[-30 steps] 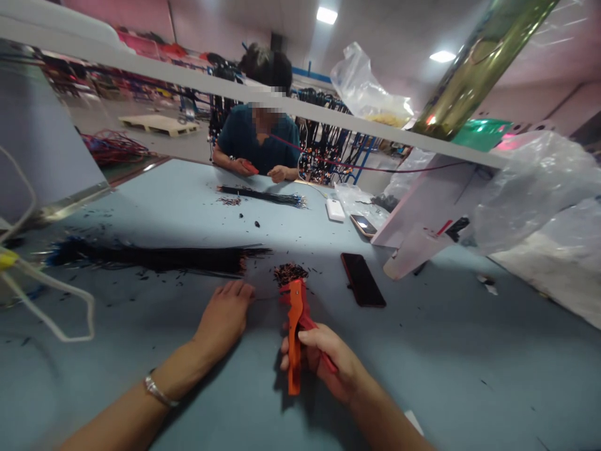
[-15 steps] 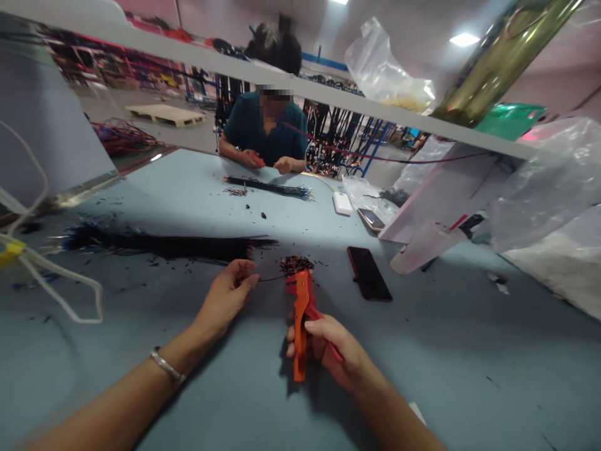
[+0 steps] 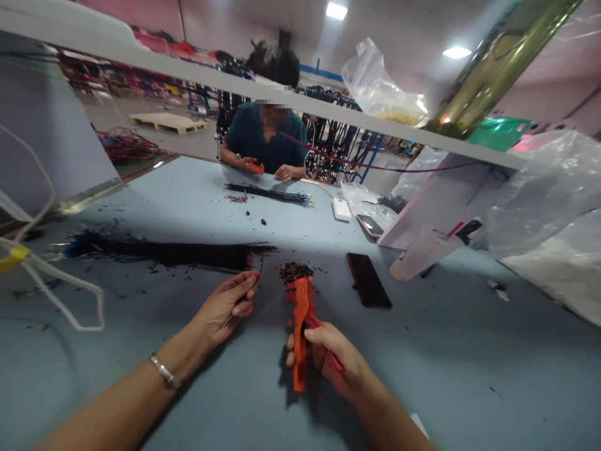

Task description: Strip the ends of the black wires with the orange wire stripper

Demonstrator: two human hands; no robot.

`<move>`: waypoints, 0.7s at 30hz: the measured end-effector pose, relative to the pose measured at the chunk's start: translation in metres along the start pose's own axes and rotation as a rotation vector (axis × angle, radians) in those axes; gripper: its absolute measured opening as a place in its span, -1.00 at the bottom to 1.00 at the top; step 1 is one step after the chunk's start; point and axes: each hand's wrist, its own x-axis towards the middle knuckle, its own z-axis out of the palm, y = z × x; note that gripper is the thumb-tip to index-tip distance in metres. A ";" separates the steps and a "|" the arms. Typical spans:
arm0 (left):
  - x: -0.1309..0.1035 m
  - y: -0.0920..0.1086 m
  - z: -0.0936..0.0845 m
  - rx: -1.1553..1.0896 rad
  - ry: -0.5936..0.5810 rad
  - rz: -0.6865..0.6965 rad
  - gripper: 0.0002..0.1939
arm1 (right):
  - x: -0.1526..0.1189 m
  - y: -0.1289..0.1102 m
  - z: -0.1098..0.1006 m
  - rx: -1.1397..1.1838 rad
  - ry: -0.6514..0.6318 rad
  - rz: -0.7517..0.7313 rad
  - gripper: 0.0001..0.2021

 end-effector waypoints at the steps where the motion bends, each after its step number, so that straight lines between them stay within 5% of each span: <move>1: 0.000 0.001 0.000 -0.012 0.005 0.006 -0.67 | 0.000 0.000 0.000 -0.003 0.003 0.001 -0.70; 10: 0.002 0.001 -0.002 -0.108 0.094 0.063 -0.88 | -0.004 -0.005 0.004 -0.018 -0.003 0.001 -0.69; 21: 0.002 0.002 0.000 -0.116 0.158 0.080 -0.80 | -0.002 -0.004 0.003 -0.014 0.000 -0.001 -0.72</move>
